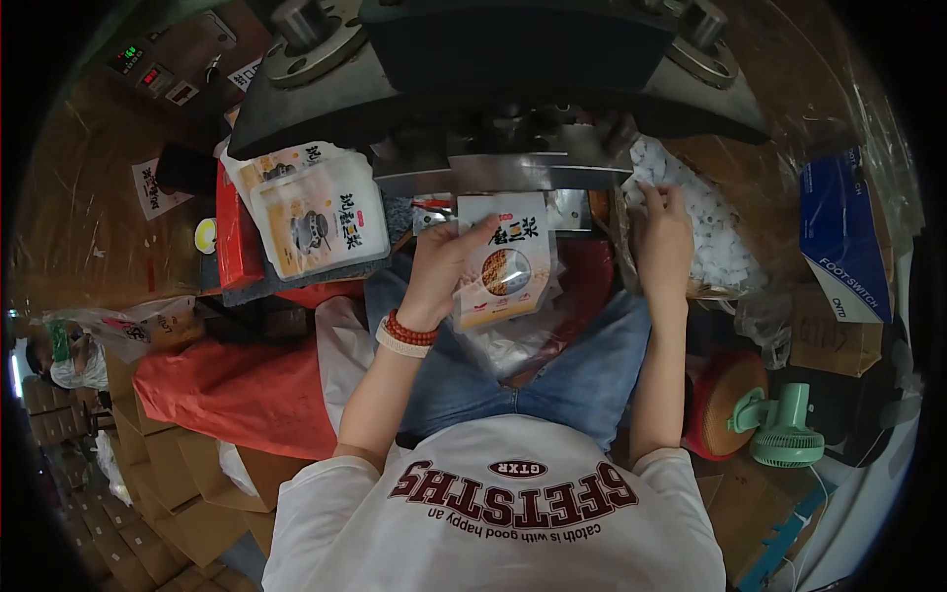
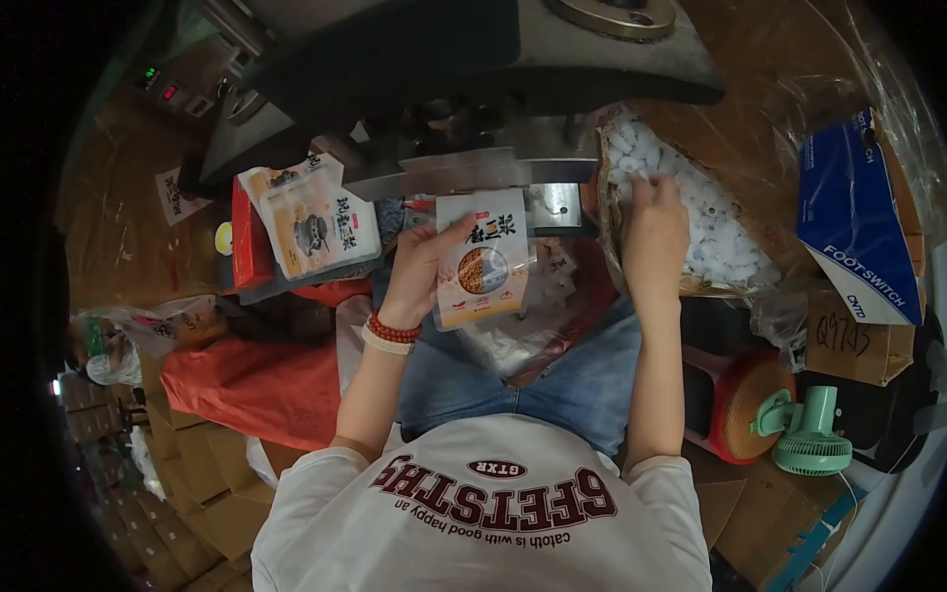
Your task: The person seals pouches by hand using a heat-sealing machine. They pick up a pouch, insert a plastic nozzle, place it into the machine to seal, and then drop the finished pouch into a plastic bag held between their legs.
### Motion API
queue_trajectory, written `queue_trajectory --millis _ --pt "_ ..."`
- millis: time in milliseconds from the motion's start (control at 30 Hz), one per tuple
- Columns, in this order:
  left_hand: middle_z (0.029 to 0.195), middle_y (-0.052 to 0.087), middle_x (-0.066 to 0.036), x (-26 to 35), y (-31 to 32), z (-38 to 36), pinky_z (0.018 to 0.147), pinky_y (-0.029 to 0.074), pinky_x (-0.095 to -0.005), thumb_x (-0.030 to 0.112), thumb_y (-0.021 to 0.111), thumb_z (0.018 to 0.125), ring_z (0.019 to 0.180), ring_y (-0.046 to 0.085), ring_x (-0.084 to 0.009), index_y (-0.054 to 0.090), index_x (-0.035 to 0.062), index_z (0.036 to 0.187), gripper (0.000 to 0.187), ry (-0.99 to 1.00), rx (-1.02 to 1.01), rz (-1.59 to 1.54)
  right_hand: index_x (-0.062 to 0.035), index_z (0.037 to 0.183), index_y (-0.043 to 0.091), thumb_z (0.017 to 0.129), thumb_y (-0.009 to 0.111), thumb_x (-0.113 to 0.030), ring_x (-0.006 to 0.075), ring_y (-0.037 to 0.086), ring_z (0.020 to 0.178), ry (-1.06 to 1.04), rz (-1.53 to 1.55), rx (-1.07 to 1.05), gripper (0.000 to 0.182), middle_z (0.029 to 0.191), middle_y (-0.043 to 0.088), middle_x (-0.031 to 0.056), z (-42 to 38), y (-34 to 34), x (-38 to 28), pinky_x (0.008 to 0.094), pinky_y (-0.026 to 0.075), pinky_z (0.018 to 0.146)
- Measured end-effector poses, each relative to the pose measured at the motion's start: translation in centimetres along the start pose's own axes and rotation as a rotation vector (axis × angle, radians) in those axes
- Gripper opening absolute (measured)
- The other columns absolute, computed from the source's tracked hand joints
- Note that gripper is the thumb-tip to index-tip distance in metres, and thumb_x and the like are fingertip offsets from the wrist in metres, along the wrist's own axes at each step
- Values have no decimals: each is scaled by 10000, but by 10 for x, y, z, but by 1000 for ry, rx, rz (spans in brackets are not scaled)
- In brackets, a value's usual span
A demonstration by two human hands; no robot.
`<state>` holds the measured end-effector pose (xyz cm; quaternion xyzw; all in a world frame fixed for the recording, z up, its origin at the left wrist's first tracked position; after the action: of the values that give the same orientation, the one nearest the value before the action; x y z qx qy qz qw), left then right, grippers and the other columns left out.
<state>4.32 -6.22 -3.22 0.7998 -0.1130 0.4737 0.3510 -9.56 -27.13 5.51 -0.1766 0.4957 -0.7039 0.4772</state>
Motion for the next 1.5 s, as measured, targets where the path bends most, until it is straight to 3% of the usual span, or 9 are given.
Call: queue_trajectory --millis 133,200,367,400,600,900,1400,1467,1500 --pt "1000 691 -83 6 -9 -6 712 516 -249 183 699 876 845 650 -99 651 -13 1037 259 -28 -35 106 -37 1142 621 855 632 -69 363 602 900 -25 78 -22 289 1075 614 172 0 6 6 418 490 792" --pt "1124 669 -77 61 -35 -33 769 510 -277 191 707 857 957 653 -166 621 18 1146 348 433 332 971 -34 1146 619 870 625 -72 347 613 895 32 168 -16 278 1066 623 176 0 1 12 396 493 792" --pt "1162 657 -90 86 -62 -85 821 512 -318 73 667 786 1031 642 -262 616 61 1191 408 779 392 1786 -7 1143 605 898 591 -22 288 652 883 21 363 258 246 1037 655 166 -10 -41 -4 343 507 778" --pt "1172 654 -93 84 -56 -91 834 512 -328 44 657 769 1050 639 -286 615 72 1202 437 876 395 1990 6 1141 607 899 606 -28 222 644 903 175 774 160 245 1043 660 136 -12 -34 -2 302 498 788" --pt "1000 705 -99 82 -47 -115 820 519 -331 -74 553 718 965 673 -283 705 68 1012 360 783 348 1187 29 1111 619 833 661 61 135 610 952 136 1820 -267 283 1039 657 87 -40 -32 -101 245 497 823" --pt "1013 703 -90 93 33 -143 800 525 -336 -94 562 644 934 672 -266 696 57 1025 431 967 67 1398 39 1040 622 673 615 17 283 586 988 -817 647 -122 368 1053 599 123 -64 -80 -157 336 548 777" --pt "875 713 -85 65 44 -98 631 521 -270 14 646 771 740 682 -177 715 24 942 185 837 -28 983 10 1112 631 792 696 -37 283 607 948 -463 918 -190 330 1078 628 152 -28 -52 -117 335 499 803" --pt "684 677 -39 6 4 -59 519 458 -222 148 686 871 600 604 -61 717 -7 839 161 130 105 660 5 1100 632 797 694 -49 293 600 936 -345 884 -90 314 1061 631 150 -19 -58 -105 353 492 796" --pt "566 610 9 -5 -5 -47 472 397 -189 235 703 888 563 534 -3 701 -34 747 304 190 105 474 -1 1089 633 803 692 -60 304 592 924 -232 846 16 298 1045 634 148 -13 -62 -91 371 486 789"
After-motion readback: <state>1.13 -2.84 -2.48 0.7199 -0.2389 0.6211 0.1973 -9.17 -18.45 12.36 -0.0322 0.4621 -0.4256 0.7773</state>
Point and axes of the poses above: each hand's wrist, its own z-axis towards the middle knuckle, its own y-axis out of the palm, x = y × z, the point moved 8 cm from there along z, towards the middle knuckle
